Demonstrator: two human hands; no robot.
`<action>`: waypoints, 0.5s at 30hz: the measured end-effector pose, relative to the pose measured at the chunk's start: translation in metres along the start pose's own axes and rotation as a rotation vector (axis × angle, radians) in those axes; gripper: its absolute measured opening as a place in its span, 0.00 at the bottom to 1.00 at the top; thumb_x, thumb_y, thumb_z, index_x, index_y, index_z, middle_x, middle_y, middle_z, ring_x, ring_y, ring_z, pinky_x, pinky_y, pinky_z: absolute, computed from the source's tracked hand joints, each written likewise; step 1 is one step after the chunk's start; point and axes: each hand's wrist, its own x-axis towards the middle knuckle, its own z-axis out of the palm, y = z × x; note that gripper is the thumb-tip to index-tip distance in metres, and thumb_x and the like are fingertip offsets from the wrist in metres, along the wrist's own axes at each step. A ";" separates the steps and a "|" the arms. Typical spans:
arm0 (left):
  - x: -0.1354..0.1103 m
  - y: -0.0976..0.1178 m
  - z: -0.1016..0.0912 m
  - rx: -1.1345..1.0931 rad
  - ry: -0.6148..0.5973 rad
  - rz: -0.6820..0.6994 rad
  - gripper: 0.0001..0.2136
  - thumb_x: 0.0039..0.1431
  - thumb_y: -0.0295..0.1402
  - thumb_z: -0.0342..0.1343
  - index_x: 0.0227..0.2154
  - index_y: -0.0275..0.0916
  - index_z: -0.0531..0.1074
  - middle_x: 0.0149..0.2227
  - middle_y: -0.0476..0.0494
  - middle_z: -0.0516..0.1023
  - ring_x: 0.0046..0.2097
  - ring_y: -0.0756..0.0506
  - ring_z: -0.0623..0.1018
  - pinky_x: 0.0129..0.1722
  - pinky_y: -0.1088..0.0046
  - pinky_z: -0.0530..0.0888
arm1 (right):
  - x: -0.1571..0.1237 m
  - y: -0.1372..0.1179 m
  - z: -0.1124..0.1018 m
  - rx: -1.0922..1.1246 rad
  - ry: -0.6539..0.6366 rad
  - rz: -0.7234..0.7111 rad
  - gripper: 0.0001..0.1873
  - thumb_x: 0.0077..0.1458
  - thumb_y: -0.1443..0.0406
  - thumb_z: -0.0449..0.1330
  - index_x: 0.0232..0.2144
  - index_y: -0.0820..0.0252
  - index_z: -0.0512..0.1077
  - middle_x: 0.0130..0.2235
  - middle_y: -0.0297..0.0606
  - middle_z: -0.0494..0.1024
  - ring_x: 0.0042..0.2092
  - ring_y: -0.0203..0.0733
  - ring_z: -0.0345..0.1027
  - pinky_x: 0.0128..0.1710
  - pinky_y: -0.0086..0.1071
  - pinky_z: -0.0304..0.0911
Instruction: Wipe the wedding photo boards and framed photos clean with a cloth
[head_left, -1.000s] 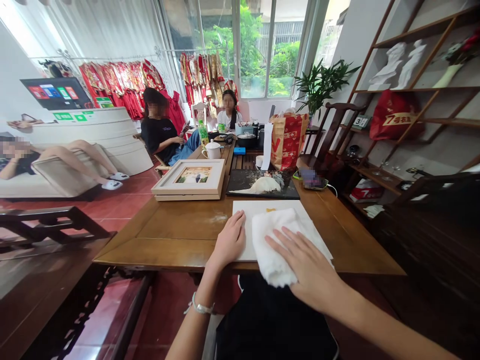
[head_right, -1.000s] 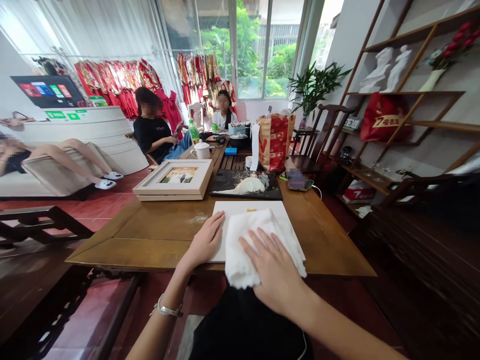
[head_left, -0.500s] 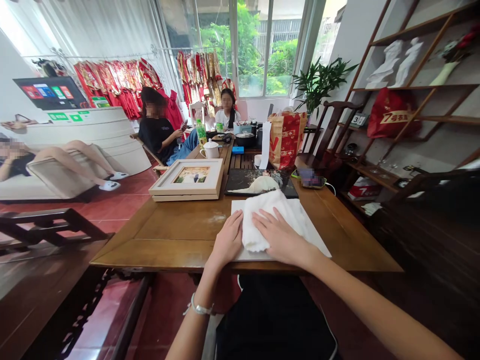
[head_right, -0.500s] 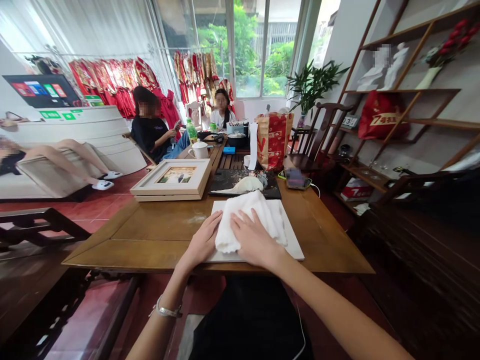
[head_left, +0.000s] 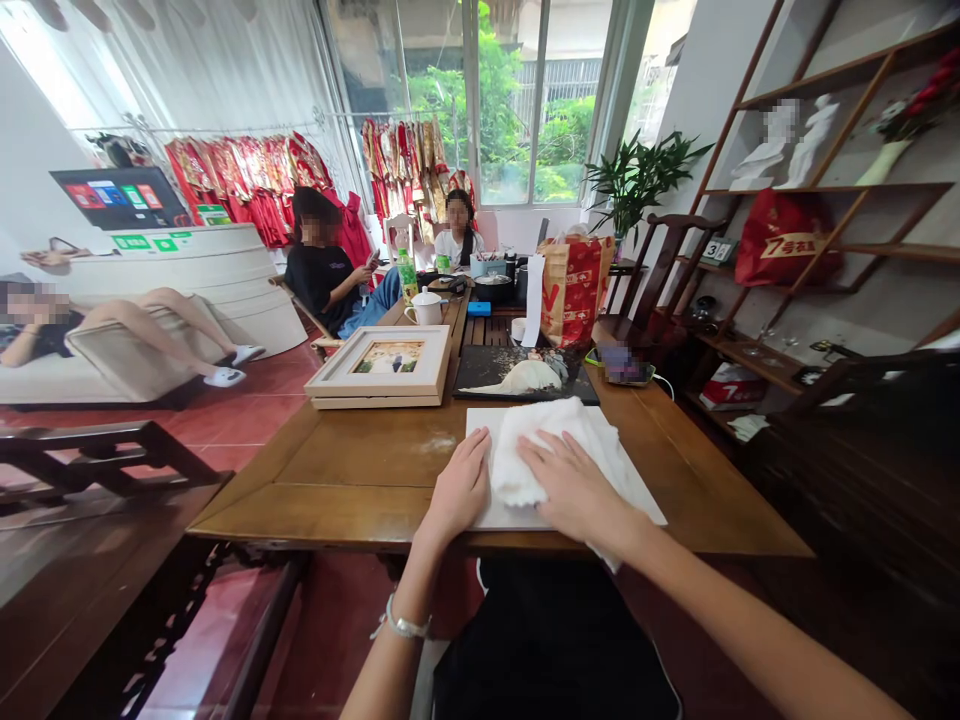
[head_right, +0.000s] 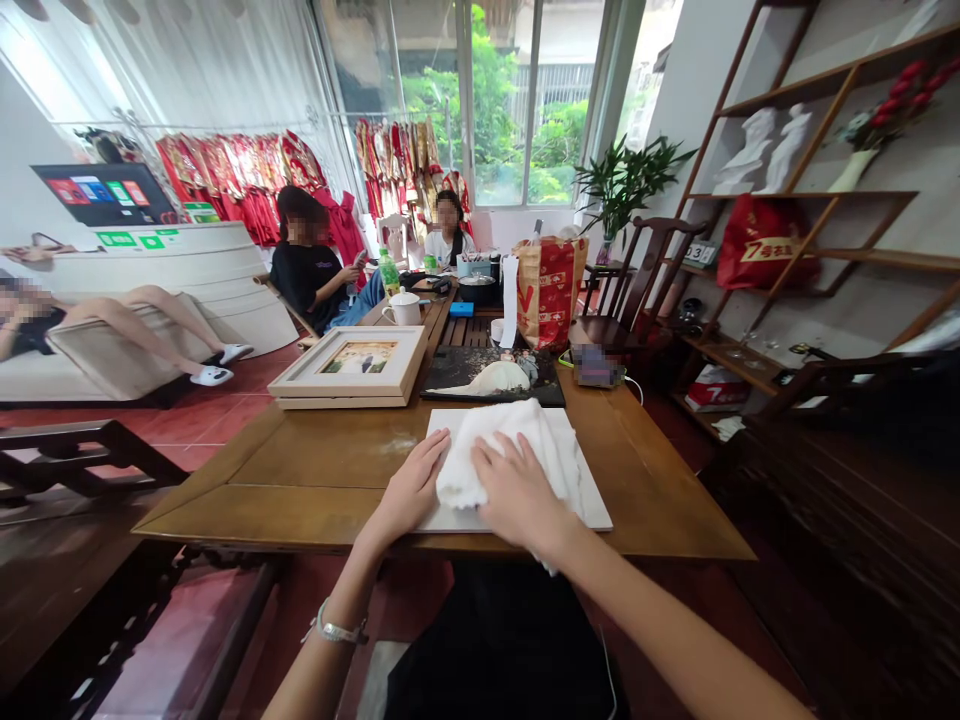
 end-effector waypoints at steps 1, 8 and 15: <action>0.000 0.000 0.000 -0.003 0.000 0.008 0.20 0.60 0.25 0.39 0.54 0.37 0.63 0.61 0.41 0.62 0.63 0.46 0.59 0.62 0.62 0.58 | 0.014 0.008 -0.002 0.023 0.003 0.000 0.33 0.44 0.71 0.50 0.56 0.68 0.62 0.59 0.48 0.64 0.61 0.55 0.50 0.59 0.49 0.43; -0.001 0.003 -0.001 0.014 0.035 0.025 0.18 0.60 0.25 0.41 0.51 0.39 0.66 0.56 0.40 0.67 0.59 0.44 0.65 0.58 0.64 0.65 | 0.088 0.015 -0.011 0.068 -0.022 -0.148 0.19 0.48 0.72 0.49 0.42 0.63 0.71 0.46 0.45 0.75 0.49 0.48 0.65 0.48 0.36 0.56; -0.001 0.003 -0.001 0.021 0.031 0.027 0.18 0.61 0.26 0.41 0.52 0.38 0.65 0.56 0.39 0.67 0.59 0.44 0.65 0.58 0.63 0.65 | 0.087 0.013 -0.013 -0.035 -0.019 -0.153 0.20 0.47 0.72 0.51 0.44 0.65 0.71 0.45 0.49 0.76 0.53 0.53 0.60 0.53 0.41 0.49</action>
